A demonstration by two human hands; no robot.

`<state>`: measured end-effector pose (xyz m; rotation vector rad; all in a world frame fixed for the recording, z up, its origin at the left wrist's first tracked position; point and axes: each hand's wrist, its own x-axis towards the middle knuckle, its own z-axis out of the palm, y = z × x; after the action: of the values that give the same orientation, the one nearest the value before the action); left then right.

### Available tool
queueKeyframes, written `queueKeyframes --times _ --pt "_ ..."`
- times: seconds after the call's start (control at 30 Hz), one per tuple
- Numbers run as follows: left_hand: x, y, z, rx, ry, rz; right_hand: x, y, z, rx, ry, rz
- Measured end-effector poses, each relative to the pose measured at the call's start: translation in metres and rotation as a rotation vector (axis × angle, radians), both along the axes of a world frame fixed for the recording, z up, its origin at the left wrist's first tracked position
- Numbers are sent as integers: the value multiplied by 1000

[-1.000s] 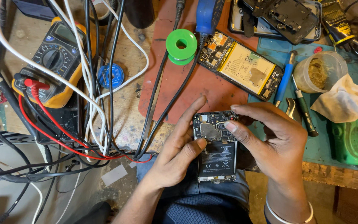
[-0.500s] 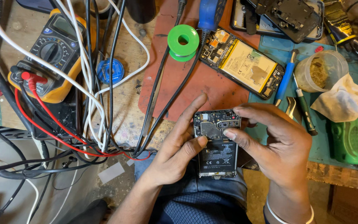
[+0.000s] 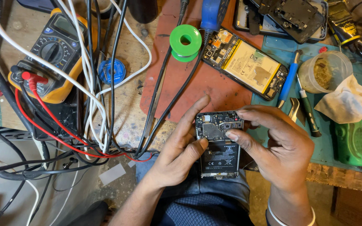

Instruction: The person cleans a small circuit board with a white wipe, then uses tweezers to place a small blue component onto the board. They then pick up a disassembled smartphone, remove the motherboard, and place the cleaned circuit board into the phone chassis.

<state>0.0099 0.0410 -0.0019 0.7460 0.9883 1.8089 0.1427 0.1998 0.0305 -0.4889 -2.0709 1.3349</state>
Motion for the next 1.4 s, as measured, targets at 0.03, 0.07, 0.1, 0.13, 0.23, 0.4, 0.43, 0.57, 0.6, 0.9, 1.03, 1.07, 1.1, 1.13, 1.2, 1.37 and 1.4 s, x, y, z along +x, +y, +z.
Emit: queueKeyframes --times 0.03,0.07,0.1,0.13,0.23,0.4,0.43,0.57,0.6,0.9,1.03,1.07,1.1,1.13,1.2,1.37,1.4 --pt "0 0 0 -4 -12 -3 1 0 -1 3 4 1" --pt "0 -1 0 -7 -23 -7 1 -1 -1 -10 6 3" --pt "0 0 -1 -9 -34 -13 2 -2 -2 -21 9 4" --pt "0 0 -1 -14 -62 -5 2 -3 -2 -33 12 4" --pt "3 0 -1 -56 -106 26 2 -7 -2 -118 56 -20" --pt "12 4 0 -133 14 151 4 -11 2 -202 -15 10" --pt "11 4 -1 -134 148 188 4 -11 3 -186 -24 19" --pt "10 3 0 -137 444 269 2 -14 2 -283 -99 -4" --pt "10 3 0 -137 458 274 2 -15 1 -345 -90 -2" --pt "17 4 -3 -93 295 316 5 -16 -5 -610 -42 -34" --pt "18 3 -4 -91 315 321 5 -19 -7 -612 4 -26" --pt "18 3 -4 -89 316 324 5 -20 -8 -609 6 -30" --pt "18 3 -4 -86 316 326 5 -22 -8 -606 9 -34" --pt "18 3 -5 -88 317 327 5 -23 -8 -603 11 -39" --pt "17 3 -4 -93 317 331 5 -26 -8 -568 21 -40" --pt "17 2 -5 -92 330 337 3 -29 -6 -518 7 -61" --pt "17 1 -5 -84 319 337 2 -30 -6 -508 15 -52"
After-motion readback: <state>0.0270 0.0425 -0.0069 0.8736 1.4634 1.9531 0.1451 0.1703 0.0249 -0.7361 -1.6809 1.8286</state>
